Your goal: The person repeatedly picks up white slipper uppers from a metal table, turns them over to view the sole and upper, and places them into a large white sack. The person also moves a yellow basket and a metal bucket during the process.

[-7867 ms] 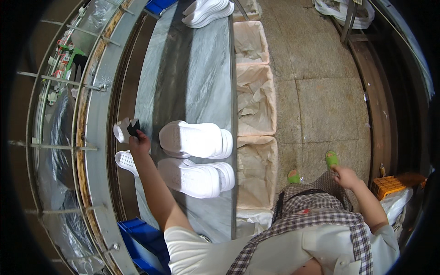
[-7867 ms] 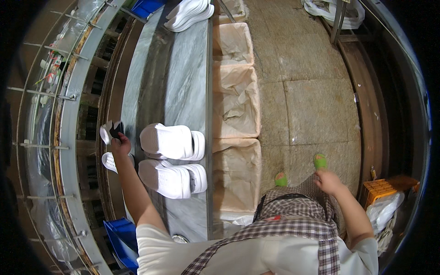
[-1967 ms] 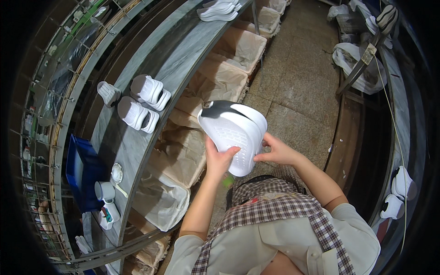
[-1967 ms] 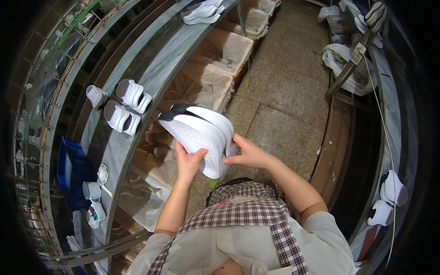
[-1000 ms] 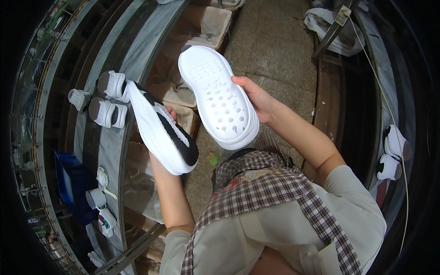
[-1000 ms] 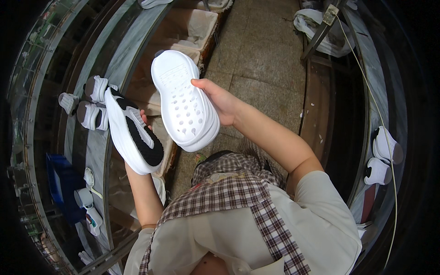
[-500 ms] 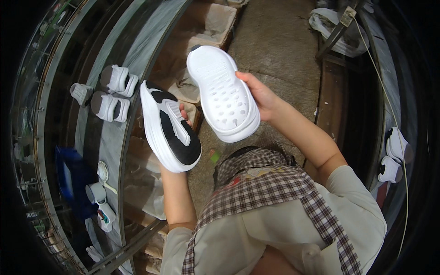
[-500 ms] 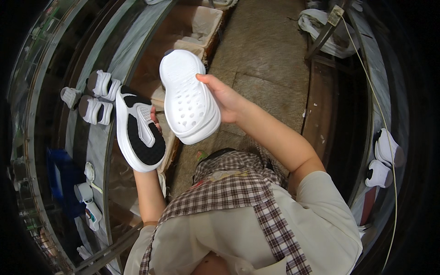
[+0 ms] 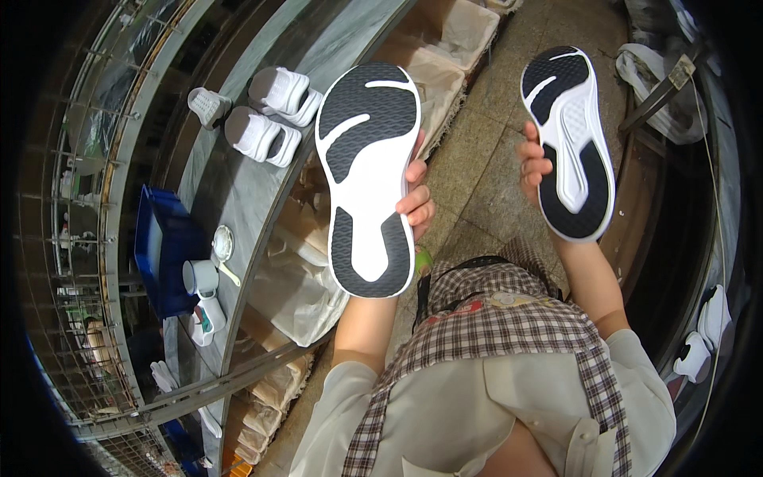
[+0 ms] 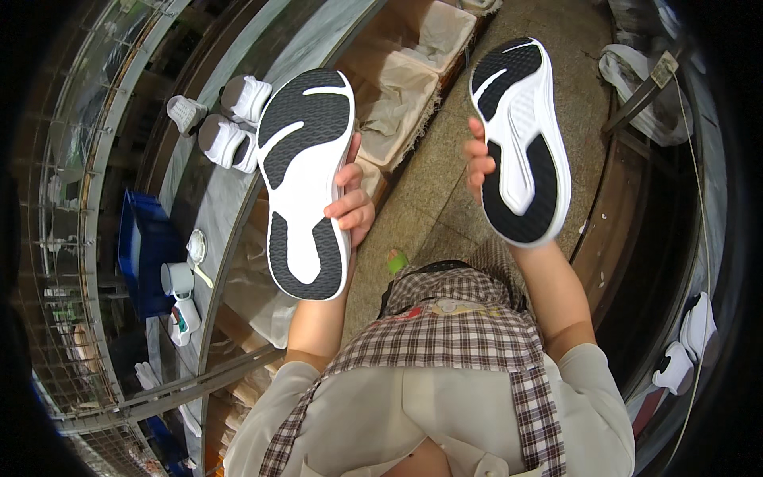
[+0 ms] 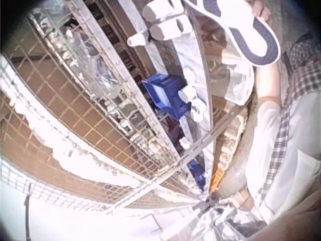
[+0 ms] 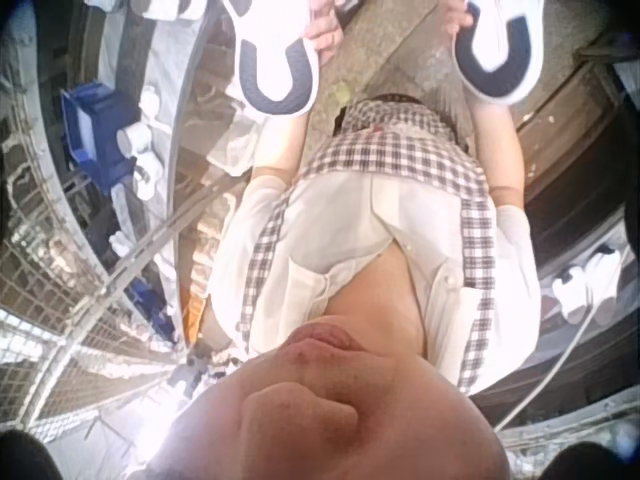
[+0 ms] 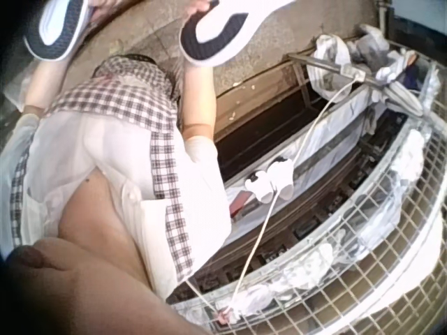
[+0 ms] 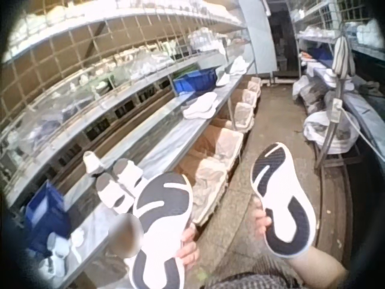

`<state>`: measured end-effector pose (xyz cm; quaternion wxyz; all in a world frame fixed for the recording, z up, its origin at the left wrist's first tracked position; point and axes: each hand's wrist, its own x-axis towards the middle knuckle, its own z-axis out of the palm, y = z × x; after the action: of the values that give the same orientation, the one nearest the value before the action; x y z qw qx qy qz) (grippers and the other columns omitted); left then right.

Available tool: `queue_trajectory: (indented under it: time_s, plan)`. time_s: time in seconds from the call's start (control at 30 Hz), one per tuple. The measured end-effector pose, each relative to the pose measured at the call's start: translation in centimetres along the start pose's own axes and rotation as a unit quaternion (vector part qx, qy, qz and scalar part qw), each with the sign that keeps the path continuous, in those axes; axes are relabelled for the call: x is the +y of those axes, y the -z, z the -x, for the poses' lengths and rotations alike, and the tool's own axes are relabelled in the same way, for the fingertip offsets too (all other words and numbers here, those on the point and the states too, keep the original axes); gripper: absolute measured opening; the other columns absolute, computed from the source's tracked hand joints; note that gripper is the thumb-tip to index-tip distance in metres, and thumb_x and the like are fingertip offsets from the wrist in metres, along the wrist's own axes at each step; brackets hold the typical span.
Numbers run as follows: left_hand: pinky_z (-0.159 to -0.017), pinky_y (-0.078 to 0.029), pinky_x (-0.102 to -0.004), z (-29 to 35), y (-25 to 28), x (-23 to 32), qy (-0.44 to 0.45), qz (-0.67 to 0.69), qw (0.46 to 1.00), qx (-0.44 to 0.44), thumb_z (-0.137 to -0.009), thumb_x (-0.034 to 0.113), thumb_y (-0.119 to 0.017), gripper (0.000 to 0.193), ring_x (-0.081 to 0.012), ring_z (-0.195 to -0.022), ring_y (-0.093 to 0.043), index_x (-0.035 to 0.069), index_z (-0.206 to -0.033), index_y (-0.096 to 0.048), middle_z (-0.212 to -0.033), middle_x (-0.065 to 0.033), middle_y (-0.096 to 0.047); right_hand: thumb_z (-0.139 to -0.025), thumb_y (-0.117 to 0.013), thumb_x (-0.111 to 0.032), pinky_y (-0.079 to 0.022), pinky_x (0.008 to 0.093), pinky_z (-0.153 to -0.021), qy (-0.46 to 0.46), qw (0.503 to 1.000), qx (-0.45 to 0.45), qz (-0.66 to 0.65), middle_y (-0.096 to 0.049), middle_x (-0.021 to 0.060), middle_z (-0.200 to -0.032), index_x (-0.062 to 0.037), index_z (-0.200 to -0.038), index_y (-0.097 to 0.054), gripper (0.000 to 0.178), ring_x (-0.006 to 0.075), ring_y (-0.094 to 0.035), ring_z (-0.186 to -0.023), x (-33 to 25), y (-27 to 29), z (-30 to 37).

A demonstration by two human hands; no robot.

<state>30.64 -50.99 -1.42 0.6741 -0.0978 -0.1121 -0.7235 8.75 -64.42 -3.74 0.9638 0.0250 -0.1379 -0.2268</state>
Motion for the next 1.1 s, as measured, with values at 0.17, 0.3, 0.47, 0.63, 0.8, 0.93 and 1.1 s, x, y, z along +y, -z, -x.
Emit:
queue_trajectory:
  time_s: [0.17,0.3,0.47,0.63,0.8,0.93,1.1]
  plan:
    - [-0.055,-0.041,-0.0311,0.1,0.0,-0.5,-0.005,-0.005,0.999,0.038,-0.083,0.043,-0.055,0.080,-0.0159,-0.060,-0.048,-0.004,-0.139,-0.022,-0.094,-0.0119,-0.046,-0.091,-0.043,-0.043,-0.040,0.0321,-0.066,-0.026,1.000,0.006,0.009,-0.047,0.0088,-0.087,0.0025,-0.123,-0.042,0.055,0.0172,-0.048,-0.068,0.8,-0.1,1.5]
    - [-0.053,-0.043,-0.0300,-0.5,1.5,-1.0,0.003,0.042,0.999,0.010,-0.084,0.041,-0.056,0.080,-0.0168,-0.059,-0.051,-0.002,-0.141,-0.020,-0.095,-0.0122,-0.048,-0.086,-0.054,-0.047,-0.044,0.0299,-0.066,-0.043,0.997,-0.054,-0.030,-0.051,0.0133,-0.089,0.0052,-0.116,-0.042,0.061,0.0206,-0.054,-0.071,0.9,0.6,1.2]
    - [-0.050,-0.043,-0.0295,-0.2,2.3,-0.6,0.002,0.018,0.999,0.032,-0.083,0.042,-0.056,0.082,-0.0170,-0.058,-0.052,-0.001,-0.142,-0.018,-0.095,-0.0130,-0.050,-0.087,-0.049,-0.052,-0.043,0.0307,-0.062,-0.049,0.994,-0.101,-0.018,-0.051,0.0133,-0.086,0.0060,-0.116,-0.043,0.065,0.0204,-0.054,-0.068,0.6,1.1,0.6]
    - [-0.063,-0.043,-0.0349,0.7,1.6,-0.9,-0.049,-0.051,0.990,0.125,-0.083,0.043,-0.058,0.070,-0.0201,-0.077,-0.051,0.000,-0.133,-0.034,-0.103,-0.0163,-0.049,-0.088,-0.047,-0.051,-0.042,0.0308,-0.063,-0.050,0.995,-0.078,-0.022,-0.050,0.0141,-0.088,0.0065,-0.117,-0.042,0.064,0.0206,-0.052,-0.068,0.9,0.4,0.8]
    - [-0.080,-0.052,-0.0418,-0.6,1.5,-0.7,-0.054,-0.396,0.823,0.403,-0.088,0.011,-0.054,0.057,-0.0283,-0.100,-0.056,0.007,-0.136,-0.025,-0.123,-0.0194,-0.046,-0.091,-0.050,-0.030,-0.056,0.0297,-0.060,-0.037,0.930,0.103,0.351,-0.062,0.0193,-0.097,0.0077,-0.114,-0.050,0.044,0.0242,-0.066,-0.080,-0.4,-0.7,-1.3]
    - [-0.086,-0.050,-0.0428,-1.7,2.6,-1.5,-0.063,-0.525,0.749,0.399,-0.085,-0.002,-0.053,0.078,-0.0326,-0.112,-0.052,0.011,-0.143,-0.003,-0.131,-0.0262,-0.039,-0.090,-0.046,-0.017,-0.051,0.0337,-0.080,-0.014,0.857,0.240,0.455,-0.062,0.0178,-0.104,0.0109,-0.112,-0.050,0.036,0.0222,-0.064,-0.089,0.3,-0.6,-3.4]
    - [-0.083,-0.053,-0.0404,-2.5,3.0,-2.6,-0.145,-0.513,0.744,0.402,-0.088,0.009,-0.052,0.067,-0.0307,-0.111,-0.054,0.009,-0.141,-0.011,-0.127,-0.0218,-0.043,-0.089,-0.049,-0.023,-0.050,0.0317,-0.076,-0.003,0.724,0.247,0.644,-0.060,0.0192,-0.103,0.0119,-0.112,-0.049,0.042,0.0223,-0.062,-0.088,1.9,-1.3,-4.5]
